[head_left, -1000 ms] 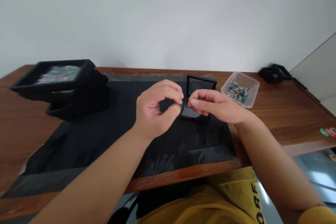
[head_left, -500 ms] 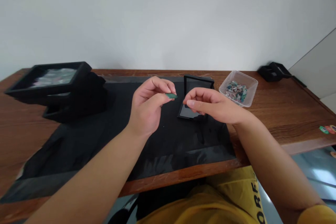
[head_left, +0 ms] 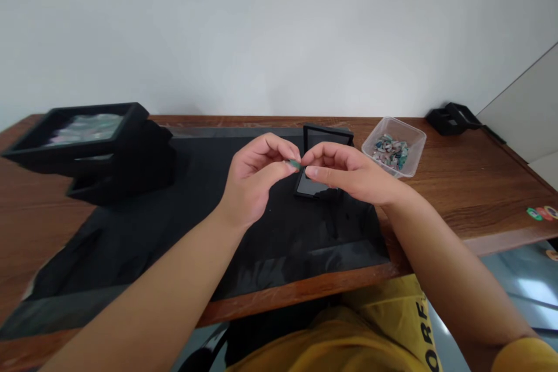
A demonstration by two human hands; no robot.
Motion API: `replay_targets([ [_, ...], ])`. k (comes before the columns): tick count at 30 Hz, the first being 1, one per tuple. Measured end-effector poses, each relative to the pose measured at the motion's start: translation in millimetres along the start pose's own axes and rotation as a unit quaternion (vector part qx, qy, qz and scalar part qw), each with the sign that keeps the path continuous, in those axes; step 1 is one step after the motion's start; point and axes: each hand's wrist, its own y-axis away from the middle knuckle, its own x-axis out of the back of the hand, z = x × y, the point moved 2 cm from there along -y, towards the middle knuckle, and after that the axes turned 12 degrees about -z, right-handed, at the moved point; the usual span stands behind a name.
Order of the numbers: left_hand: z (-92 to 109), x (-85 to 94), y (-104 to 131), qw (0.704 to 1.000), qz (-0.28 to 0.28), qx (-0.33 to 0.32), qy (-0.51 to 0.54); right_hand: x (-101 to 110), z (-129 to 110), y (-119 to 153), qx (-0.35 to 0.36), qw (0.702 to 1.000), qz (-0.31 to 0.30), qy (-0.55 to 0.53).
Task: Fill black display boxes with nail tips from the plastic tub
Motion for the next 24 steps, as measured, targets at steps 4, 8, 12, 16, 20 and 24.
replay_targets([
  [4,1.4,-2.1,-0.4,1.000,-0.001,-0.020,0.010,0.2,-0.2,0.1,0.004,1.000,-0.007,0.009],
  [8,5.3,-5.4,-1.9,0.998,0.000,-0.035,0.052,0.1,0.5,-0.4,0.012,1.000,-0.016,0.021],
  [12,9.2,-7.6,-2.7,0.997,-0.019,-0.035,0.060,-1.9,4.1,-2.3,0.007,1.000,-0.017,0.007],
  [16,9.3,-7.3,-1.1,0.998,-0.029,-0.042,0.040,-1.9,9.4,-4.4,0.014,1.000,-0.020,-0.002],
  [20,6.5,-6.6,1.1,0.999,-0.027,-0.040,0.014,2.6,14.4,-5.6,0.024,0.999,-0.025,-0.001],
  [24,4.2,-6.6,2.3,0.998,-0.043,-0.046,0.003,5.7,17.9,-6.1,0.025,0.999,-0.039,0.003],
])
